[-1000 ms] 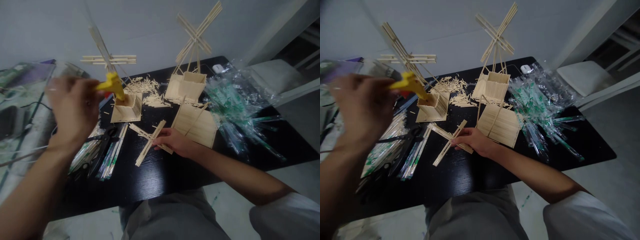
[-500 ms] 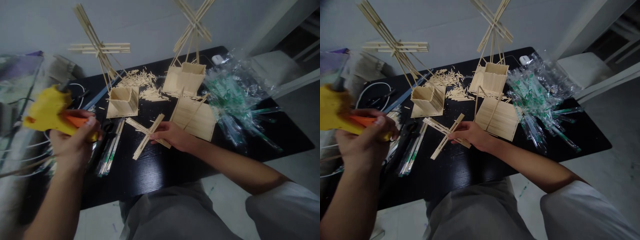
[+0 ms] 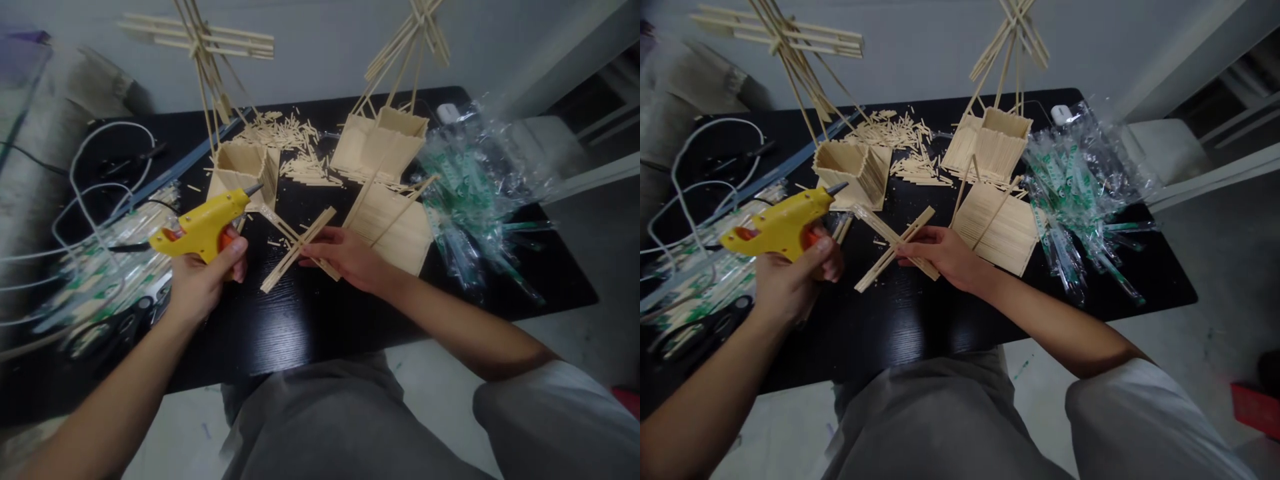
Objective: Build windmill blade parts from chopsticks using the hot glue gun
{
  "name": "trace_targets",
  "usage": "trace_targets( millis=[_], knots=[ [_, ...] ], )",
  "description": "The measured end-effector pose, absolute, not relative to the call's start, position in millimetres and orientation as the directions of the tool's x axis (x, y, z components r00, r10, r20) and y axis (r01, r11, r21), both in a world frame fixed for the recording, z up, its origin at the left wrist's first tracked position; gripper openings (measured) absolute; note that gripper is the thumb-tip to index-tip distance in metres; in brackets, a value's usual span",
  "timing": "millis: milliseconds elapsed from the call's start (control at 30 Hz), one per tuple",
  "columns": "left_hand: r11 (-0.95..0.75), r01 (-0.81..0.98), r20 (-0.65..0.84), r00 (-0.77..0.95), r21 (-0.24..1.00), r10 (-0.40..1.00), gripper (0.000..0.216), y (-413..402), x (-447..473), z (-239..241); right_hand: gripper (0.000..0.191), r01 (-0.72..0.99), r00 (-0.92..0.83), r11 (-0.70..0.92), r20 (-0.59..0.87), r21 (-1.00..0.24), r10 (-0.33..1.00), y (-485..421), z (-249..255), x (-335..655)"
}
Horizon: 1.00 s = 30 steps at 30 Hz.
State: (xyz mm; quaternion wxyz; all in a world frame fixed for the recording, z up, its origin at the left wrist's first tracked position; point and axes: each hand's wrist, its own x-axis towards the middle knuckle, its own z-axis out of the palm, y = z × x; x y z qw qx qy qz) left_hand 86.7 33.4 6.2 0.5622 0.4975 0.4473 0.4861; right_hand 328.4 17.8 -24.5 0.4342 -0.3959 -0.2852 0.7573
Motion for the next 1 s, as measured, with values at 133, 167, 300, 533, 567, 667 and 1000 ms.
trace_targets(
  millis=[133,167,300,533,567,667,1000],
  knots=[
    [0.009,-0.057,-0.008,0.028,0.998,1.000,0.035,33.6,82.9,0.2,0.036,-0.423,-0.302,-0.455,-0.351,-0.784,0.886,17.5,-21.5,330.1],
    [0.011,-0.045,-0.010,0.018,0.999,1.000,0.036,33.7,82.6,-0.6,0.036,-0.421,-0.304,-0.455,-0.350,-0.785,0.886,17.3,-20.8,330.3],
    [0.017,0.000,-0.017,0.041,1.000,0.999,0.034,33.7,82.3,-2.6,0.039,-0.428,-0.307,-0.453,-0.345,-0.782,0.887,17.0,-19.0,330.8],
    [-0.003,0.094,0.000,0.033,0.996,0.999,0.037,31.5,89.1,-3.6,0.035,-0.480,-0.268,-0.420,-0.327,-0.770,0.906,16.9,-17.4,329.2],
    [0.004,0.090,-0.006,0.026,0.996,1.000,0.037,31.0,91.0,-3.6,0.033,-0.487,-0.256,-0.408,-0.321,-0.772,0.912,16.5,-17.1,328.8],
    [0.031,0.075,-0.032,0.017,0.997,0.999,0.037,29.5,95.0,-4.0,0.031,-0.500,-0.222,-0.375,-0.303,-0.781,0.927,15.4,-16.3,327.9],
    [0.100,0.067,-0.104,0.061,0.993,0.993,0.033,26.6,93.8,-10.0,0.035,-0.496,-0.139,-0.293,-0.259,-0.817,0.956,16.3,-19.9,327.0]
  ],
)
